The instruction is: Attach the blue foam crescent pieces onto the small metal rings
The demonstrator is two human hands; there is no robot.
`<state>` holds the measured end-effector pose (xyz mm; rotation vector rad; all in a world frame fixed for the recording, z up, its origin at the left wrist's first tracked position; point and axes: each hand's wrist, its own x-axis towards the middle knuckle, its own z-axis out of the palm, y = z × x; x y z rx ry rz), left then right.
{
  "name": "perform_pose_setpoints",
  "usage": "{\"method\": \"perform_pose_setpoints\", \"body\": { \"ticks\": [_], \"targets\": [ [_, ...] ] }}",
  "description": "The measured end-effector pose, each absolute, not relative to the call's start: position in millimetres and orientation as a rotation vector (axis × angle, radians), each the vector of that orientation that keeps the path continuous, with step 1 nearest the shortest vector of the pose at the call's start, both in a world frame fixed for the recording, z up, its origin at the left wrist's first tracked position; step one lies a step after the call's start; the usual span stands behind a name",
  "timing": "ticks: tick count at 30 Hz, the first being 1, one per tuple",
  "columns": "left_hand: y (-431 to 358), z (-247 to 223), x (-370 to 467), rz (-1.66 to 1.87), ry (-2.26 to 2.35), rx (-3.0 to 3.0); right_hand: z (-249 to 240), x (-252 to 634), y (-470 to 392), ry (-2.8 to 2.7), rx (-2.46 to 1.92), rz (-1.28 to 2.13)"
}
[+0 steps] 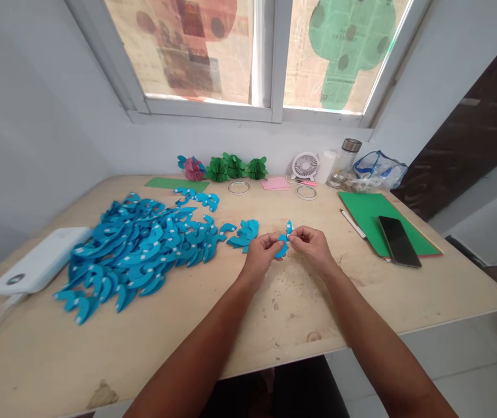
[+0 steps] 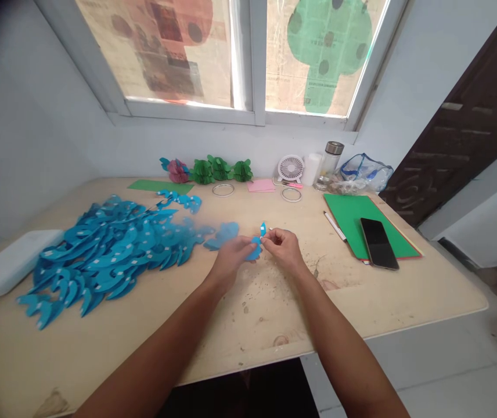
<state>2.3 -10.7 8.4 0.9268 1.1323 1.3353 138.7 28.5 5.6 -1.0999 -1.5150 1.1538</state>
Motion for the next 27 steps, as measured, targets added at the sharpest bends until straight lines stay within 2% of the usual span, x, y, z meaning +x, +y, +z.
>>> {"method": "perform_pose_setpoints", "body": {
  "ticks": [27],
  "targets": [
    [-6.8, 6.9, -3.5, 1.265, 1.212, 1.029, 9.3, 143.9, 27.6, -1.697, -1.099, 1.011]
  ]
}}
